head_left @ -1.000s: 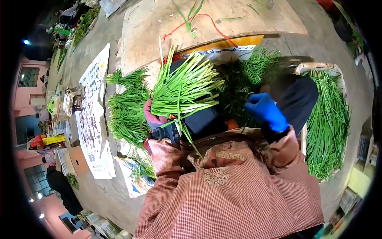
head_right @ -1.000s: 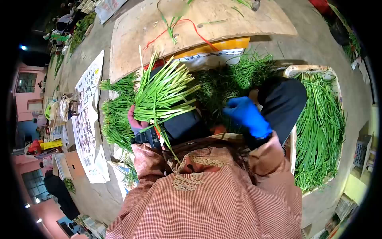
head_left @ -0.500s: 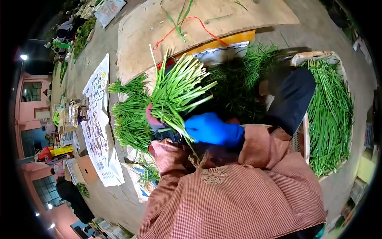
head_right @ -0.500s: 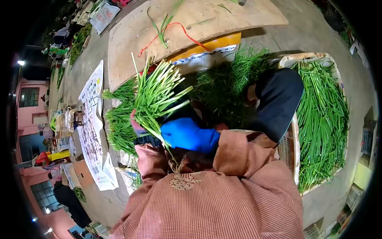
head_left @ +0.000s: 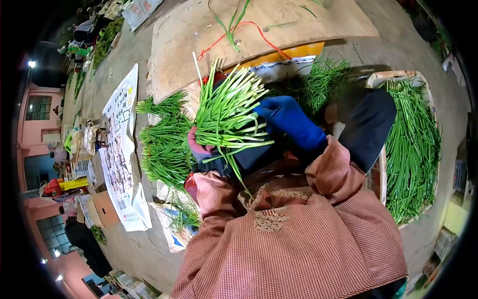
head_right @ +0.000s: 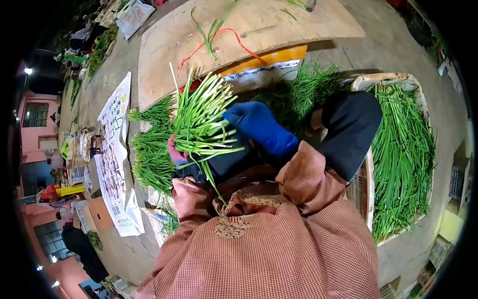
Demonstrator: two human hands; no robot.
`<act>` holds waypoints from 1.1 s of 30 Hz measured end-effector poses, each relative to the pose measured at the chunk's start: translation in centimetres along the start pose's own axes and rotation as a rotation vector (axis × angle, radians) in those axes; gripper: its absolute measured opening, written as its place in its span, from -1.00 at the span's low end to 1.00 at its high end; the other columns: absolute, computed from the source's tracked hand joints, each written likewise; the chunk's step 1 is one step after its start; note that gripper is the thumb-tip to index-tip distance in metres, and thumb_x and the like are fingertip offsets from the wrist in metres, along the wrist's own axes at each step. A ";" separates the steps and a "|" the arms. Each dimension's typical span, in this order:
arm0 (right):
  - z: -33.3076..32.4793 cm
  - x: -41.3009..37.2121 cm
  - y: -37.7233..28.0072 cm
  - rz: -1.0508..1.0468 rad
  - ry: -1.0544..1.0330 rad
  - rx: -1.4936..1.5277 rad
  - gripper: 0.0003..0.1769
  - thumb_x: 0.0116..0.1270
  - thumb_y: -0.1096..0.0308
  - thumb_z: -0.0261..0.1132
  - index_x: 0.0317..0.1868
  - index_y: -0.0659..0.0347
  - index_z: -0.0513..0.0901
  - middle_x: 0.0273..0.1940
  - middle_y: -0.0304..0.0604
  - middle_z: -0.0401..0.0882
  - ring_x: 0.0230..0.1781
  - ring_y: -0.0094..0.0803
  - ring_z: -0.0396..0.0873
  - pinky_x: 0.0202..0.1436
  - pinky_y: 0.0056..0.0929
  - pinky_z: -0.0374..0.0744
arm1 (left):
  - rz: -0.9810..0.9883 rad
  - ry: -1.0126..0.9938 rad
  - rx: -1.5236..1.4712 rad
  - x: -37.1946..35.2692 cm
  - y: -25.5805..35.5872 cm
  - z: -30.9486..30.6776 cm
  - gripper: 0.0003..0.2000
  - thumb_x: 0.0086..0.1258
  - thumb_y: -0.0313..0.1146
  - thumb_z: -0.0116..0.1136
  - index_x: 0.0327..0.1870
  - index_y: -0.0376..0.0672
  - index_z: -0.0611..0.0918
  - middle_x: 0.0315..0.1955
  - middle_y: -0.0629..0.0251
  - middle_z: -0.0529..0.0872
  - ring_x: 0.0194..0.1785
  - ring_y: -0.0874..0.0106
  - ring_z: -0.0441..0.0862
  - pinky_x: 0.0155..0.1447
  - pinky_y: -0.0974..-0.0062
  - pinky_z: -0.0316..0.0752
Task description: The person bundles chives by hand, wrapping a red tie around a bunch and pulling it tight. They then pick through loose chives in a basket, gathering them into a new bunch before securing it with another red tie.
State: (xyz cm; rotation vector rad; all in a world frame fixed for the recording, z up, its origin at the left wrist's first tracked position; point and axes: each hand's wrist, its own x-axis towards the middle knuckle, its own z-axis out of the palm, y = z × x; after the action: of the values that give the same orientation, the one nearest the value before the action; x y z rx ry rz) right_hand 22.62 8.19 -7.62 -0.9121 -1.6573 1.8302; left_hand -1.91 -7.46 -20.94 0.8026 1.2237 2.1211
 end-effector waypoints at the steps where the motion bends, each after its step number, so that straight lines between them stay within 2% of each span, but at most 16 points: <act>1: 0.1 0.4 0.5 -0.041 -0.032 -0.163 -0.76 0.18 0.26 0.30 -0.38 0.31 0.63 -0.58 -0.24 0.58 -0.63 -0.57 0.51 -0.54 -0.56 0.48 | 0.030 -0.017 -0.030 0.1 -0.1 0.0 -0.37 -0.05 -0.32 0.45 0.06 -0.18 0.36 -0.11 0.06 0.58 -0.10 0.26 0.59 -0.02 0.24 0.56; 2: 0.0 0.3 1.0 0.064 -0.061 0.021 -0.74 0.10 0.23 0.37 -0.41 0.30 0.64 -0.56 -0.19 0.60 -0.56 -0.55 0.53 -0.45 -0.50 0.49 | 0.106 -0.146 -0.015 0.1 0.0 -0.1 -0.38 -0.04 -0.35 0.44 0.06 -0.21 0.36 -0.11 0.06 0.59 -0.10 0.27 0.59 -0.03 0.25 0.56; 7: 0.3 1.2 0.0 0.103 -0.087 -0.171 -0.70 0.02 0.19 0.41 -0.39 0.27 0.65 -0.51 -0.07 0.61 -0.52 -0.55 0.53 -0.40 -0.46 0.50 | 0.142 -0.069 0.064 -0.2 0.6 1.1 -0.44 -0.02 -0.37 0.40 0.02 -0.23 0.40 -0.20 0.10 0.62 -0.14 0.32 0.60 -0.05 0.30 0.56; 9: 0.9 1.3 -0.2 -0.117 -0.018 -0.503 -0.66 -0.03 0.17 0.44 -0.35 0.26 0.65 -0.48 -0.07 0.62 -0.51 -0.54 0.53 -0.39 -0.45 0.50 | -0.181 0.206 -0.175 0.3 0.5 -0.1 -0.43 -0.02 -0.29 0.40 0.02 -0.23 0.39 -0.19 0.11 0.62 -0.14 0.33 0.60 -0.05 0.31 0.55; 10: 0.7 0.6 -0.6 -0.239 0.039 -0.486 -0.68 0.01 0.25 0.43 -0.28 0.29 0.64 -0.45 -0.12 0.63 -0.47 -0.57 0.54 -0.37 -0.48 0.53 | -0.180 0.210 -0.176 0.4 0.2 -0.4 -0.43 -0.02 -0.29 0.40 0.02 -0.23 0.39 -0.19 0.11 0.62 -0.14 0.33 0.60 -0.05 0.31 0.55; 11: 0.6 0.2 -1.2 -0.240 0.034 -0.489 -0.68 0.01 0.25 0.43 -0.28 0.29 0.64 -0.45 -0.12 0.63 -0.47 -0.57 0.54 -0.37 -0.48 0.53 | 0.064 0.027 0.023 0.4 -0.2 -0.7 -0.44 0.02 -0.28 0.37 0.02 -0.24 0.38 -0.18 0.10 0.61 -0.14 0.33 0.60 -0.05 0.33 0.55; 12: 0.6 -0.2 -1.7 -0.116 -0.012 -0.180 -0.69 0.04 0.30 0.41 -0.23 0.31 0.63 -0.43 -0.16 0.63 -0.45 -0.59 0.53 -0.35 -0.51 0.54 | 0.305 -0.157 0.223 0.4 -0.6 -0.8 -0.45 0.05 -0.26 0.34 0.03 -0.26 0.37 -0.17 0.09 0.60 -0.15 0.33 0.60 -0.04 0.34 0.55; 13: 0.5 -0.5 -2.1 0.010 -0.054 0.129 -0.70 0.08 0.36 0.39 -0.19 0.33 0.62 -0.42 -0.20 0.63 -0.43 -0.60 0.53 -0.33 -0.54 0.54 | 0.261 0.006 0.110 0.1 -1.5 -0.4 -0.44 0.09 -0.24 0.31 0.05 -0.28 0.33 -0.16 0.08 0.60 -0.15 0.34 0.59 -0.03 0.37 0.53; 16: 0.8 -0.1 -2.3 0.026 -0.090 0.139 -0.74 0.13 0.42 0.34 -0.16 0.33 0.62 -0.40 -0.28 0.61 -0.43 -0.66 0.51 -0.35 -0.62 0.54 | 0.297 -0.106 0.268 0.0 -0.9 -0.3 -0.45 0.13 -0.24 0.27 0.06 -0.31 0.32 -0.16 0.06 0.59 -0.15 0.33 0.59 -0.02 0.38 0.53; 18: 1.2 0.2 -1.9 0.109 -0.089 0.256 -0.78 0.14 0.40 0.34 -0.20 0.31 0.63 -0.44 -0.32 0.60 -0.50 -0.70 0.49 -0.44 -0.66 0.50 | 0.223 0.046 0.288 -0.3 -0.7 0.1 -0.43 0.10 -0.22 0.29 0.05 -0.31 0.32 -0.16 0.06 0.59 -0.13 0.33 0.59 -0.02 0.38 0.52; 19: 1.1 0.2 -1.9 0.105 -0.089 0.255 -0.78 0.14 0.40 0.34 -0.20 0.31 0.63 -0.44 -0.32 0.60 -0.50 -0.70 0.49 -0.44 -0.66 0.50 | 0.356 -0.104 0.286 -0.1 -0.4 0.3 -0.57 0.22 -0.30 0.16 0.04 -0.27 0.35 -0.16 0.04 0.59 -0.15 0.32 0.59 -0.05 0.32 0.55; 21: 0.9 0.3 -2.1 0.130 -0.093 0.220 -0.79 0.11 0.36 0.37 -0.27 0.29 0.65 -0.51 -0.35 0.58 -0.58 -0.71 0.46 -0.54 -0.70 0.44 | -0.200 -0.025 -0.427 0.6 0.3 -0.7 -0.69 0.29 -0.40 0.04 0.04 -0.22 0.38 -0.17 0.03 0.60 -0.15 0.29 0.59 -0.08 0.27 0.56; 22: 1.3 0.5 -1.6 0.032 -0.051 0.269 -0.80 0.08 0.33 0.40 -0.33 0.28 0.66 -0.58 -0.37 0.54 -0.64 -0.73 0.42 -0.61 -0.72 0.38 | -0.194 -0.086 -0.537 0.5 0.3 -1.1 -0.75 0.32 -0.45 -0.05 0.02 -0.18 0.40 -0.17 -0.01 0.59 -0.16 0.24 0.60 -0.13 0.21 0.59; 25: 1.6 0.6 -1.9 0.051 -0.035 0.249 -0.81 0.08 0.34 0.40 -0.36 0.28 0.65 -0.60 -0.38 0.52 -0.65 -0.73 0.40 -0.62 -0.73 0.37 | -0.164 0.160 -0.211 0.2 -0.3 -0.9 -0.75 0.33 -0.40 -0.05 0.02 -0.17 0.39 -0.16 -0.03 0.59 -0.18 0.21 0.60 -0.17 0.19 0.60; 31: 1.7 0.5 -1.3 0.065 -0.024 0.268 -0.83 0.08 0.37 0.39 -0.37 0.29 0.65 -0.60 -0.38 0.51 -0.69 -0.75 0.33 -0.66 -0.72 0.30 | -0.164 0.016 -0.392 0.0 1.0 0.8 -0.64 0.23 -0.41 0.12 0.04 -0.22 0.36 -0.17 0.01 0.59 -0.16 0.25 0.60 -0.06 0.27 0.56; 33: 1.3 0.2 -0.9 0.095 -0.014 0.124 -0.85 0.09 0.39 0.36 -0.37 0.30 0.64 -0.60 -0.37 0.50 -0.68 -0.74 0.33 -0.65 -0.72 0.30 | 0.134 -0.060 -0.077 0.0 -0.1 0.3 -0.61 0.20 -0.40 0.16 0.03 -0.21 0.36 -0.17 0.03 0.59 -0.16 0.28 0.60 -0.04 0.31 0.55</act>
State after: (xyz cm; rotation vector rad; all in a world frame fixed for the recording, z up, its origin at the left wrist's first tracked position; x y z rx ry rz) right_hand 21.41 7.64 -6.77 -0.9411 -1.5127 1.9826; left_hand -1.71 -7.23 -20.91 0.9308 1.0777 2.2191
